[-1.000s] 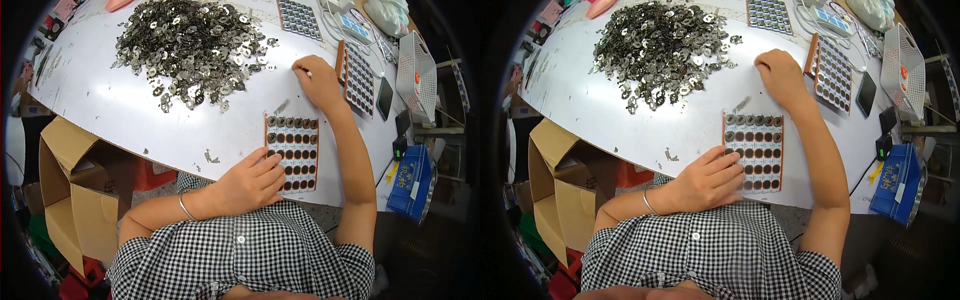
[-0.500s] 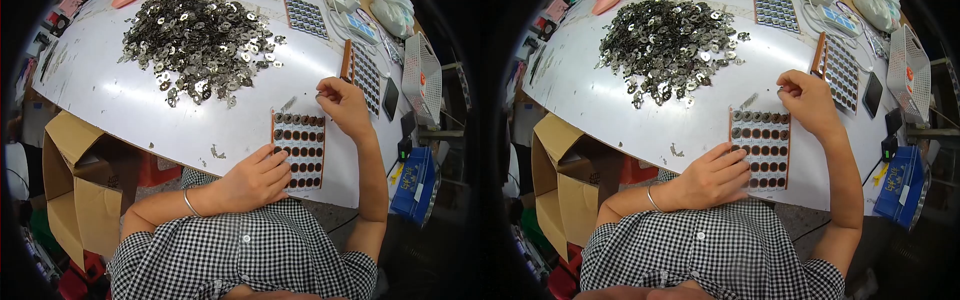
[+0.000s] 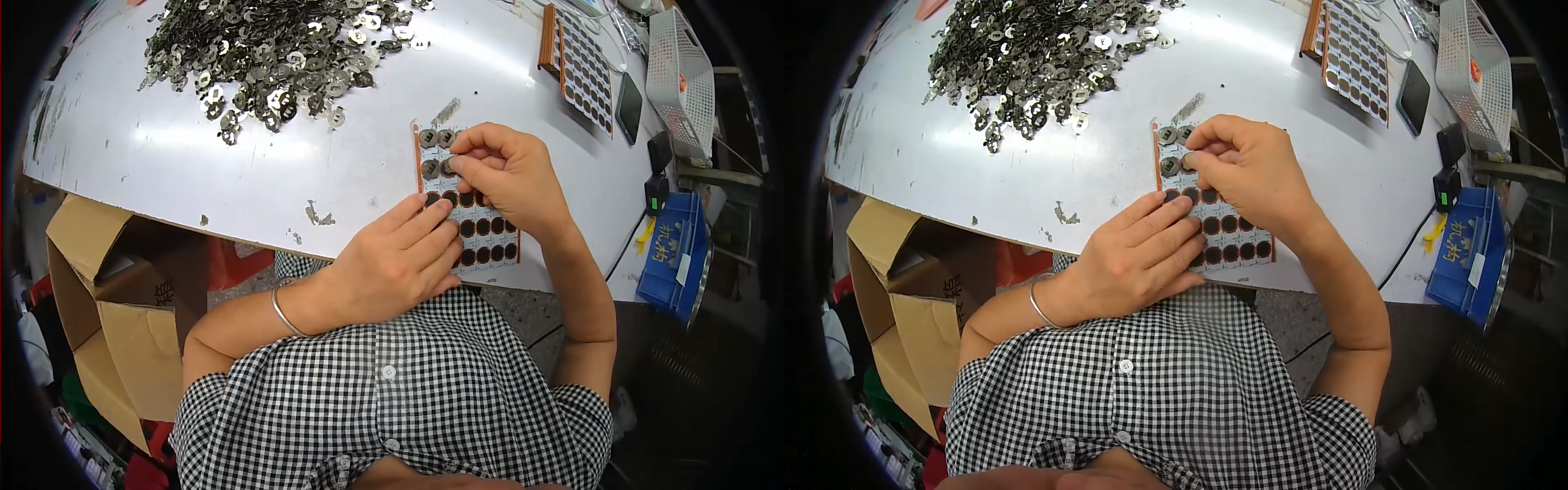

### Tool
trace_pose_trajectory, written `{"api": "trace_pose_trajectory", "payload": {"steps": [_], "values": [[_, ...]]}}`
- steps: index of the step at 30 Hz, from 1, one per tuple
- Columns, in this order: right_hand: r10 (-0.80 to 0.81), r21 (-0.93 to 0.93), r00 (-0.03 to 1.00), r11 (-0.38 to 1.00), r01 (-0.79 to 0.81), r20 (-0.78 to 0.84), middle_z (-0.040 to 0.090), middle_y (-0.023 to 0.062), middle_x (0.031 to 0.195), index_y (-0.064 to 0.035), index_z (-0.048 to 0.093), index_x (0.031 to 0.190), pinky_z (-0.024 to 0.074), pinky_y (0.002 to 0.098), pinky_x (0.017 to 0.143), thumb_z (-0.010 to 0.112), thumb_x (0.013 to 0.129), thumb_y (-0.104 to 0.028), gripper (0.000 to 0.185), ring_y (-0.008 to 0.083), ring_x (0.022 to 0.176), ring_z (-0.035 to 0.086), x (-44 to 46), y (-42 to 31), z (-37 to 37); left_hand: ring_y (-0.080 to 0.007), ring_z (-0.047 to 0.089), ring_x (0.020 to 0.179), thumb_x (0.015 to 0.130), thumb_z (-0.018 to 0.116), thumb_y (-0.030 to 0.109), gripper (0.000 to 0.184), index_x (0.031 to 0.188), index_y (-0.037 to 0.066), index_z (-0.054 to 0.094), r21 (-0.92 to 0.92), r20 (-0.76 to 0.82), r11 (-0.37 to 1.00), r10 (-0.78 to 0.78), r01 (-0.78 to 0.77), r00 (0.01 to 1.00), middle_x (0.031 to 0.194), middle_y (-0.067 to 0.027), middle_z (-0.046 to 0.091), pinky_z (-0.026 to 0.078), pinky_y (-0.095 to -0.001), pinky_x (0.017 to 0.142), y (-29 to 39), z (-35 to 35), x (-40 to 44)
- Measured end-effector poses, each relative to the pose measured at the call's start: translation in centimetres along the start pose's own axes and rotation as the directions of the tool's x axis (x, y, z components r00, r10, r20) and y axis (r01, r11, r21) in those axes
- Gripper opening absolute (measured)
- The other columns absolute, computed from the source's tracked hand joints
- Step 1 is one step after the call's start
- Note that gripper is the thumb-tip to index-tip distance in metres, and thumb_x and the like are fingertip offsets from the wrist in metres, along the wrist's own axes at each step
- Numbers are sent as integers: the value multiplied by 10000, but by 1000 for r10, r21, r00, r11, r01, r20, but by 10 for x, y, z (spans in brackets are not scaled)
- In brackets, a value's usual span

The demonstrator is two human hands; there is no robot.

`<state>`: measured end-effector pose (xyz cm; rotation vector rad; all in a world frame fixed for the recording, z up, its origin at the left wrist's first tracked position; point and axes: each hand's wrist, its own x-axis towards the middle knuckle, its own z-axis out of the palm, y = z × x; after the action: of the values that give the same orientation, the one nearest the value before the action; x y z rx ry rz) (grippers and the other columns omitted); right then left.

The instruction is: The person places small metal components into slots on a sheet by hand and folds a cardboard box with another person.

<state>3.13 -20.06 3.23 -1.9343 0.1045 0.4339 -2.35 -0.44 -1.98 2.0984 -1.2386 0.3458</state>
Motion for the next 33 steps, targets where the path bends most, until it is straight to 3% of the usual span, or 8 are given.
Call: {"api": "trace_pose_trajectory", "payload": {"steps": [5,16,20,23,29,33], "values": [[-121,-231,992,967,110,-35,688,40,726,22,712,944,504,237,595,693,864,-82,132,66,643,617,-3,6,4,-301,646,1162,780,782,317,388,1014,12,726,-9,-2,1000,2,-2,1000,1110,-123,687,502,-477,1046,-1,1,0],[-170,-316,985,936,157,-15,688,68,747,14,719,935,498,266,605,695,850,-95,140,111,639,619,-2,-1,4,-304,639,1162,785,774,314,388,1013,6,718,-21,-19,1000,-3,2,1000,1103,-121,678,496,-478,1046,0,3,-1],[-412,-537,906,788,302,-95,685,85,818,-14,730,946,507,295,644,735,839,-100,138,172,710,640,-5,10,8,-308,639,1161,794,769,316,383,1016,8,715,-23,-15,1000,-3,2,1000,1102,-119,678,499,-476,1045,-1,3,-1],[-430,-493,892,811,316,-136,676,86,855,-22,734,952,517,325,673,759,830,-104,149,218,766,640,-14,17,15,-308,640,1161,798,767,319,382,1017,10,715,-18,-10,1000,1,-1,1000,1102,-116,679,498,-476,1047,-1,2,0],[-658,-575,734,670,469,-168,667,87,852,-32,733,952,527,353,658,764,819,-82,145,243,740,643,-14,38,25,-305,639,1179,800,767,327,389,1020,11,720,-21,1,1000,4,-4,1000,1123,-117,687,489,-487,1056,-1,1,-1],[-611,-587,774,692,420,-167,661,95,838,-36,728,944,522,345,630,773,814,-90,148,248,727,640,-18,35,29,-305,636,1189,803,767,329,389,1020,10,723,-23,-7,1000,11,-11,1000,1138,-121,691,484,-489,1062,-2,-1,-1]]}}
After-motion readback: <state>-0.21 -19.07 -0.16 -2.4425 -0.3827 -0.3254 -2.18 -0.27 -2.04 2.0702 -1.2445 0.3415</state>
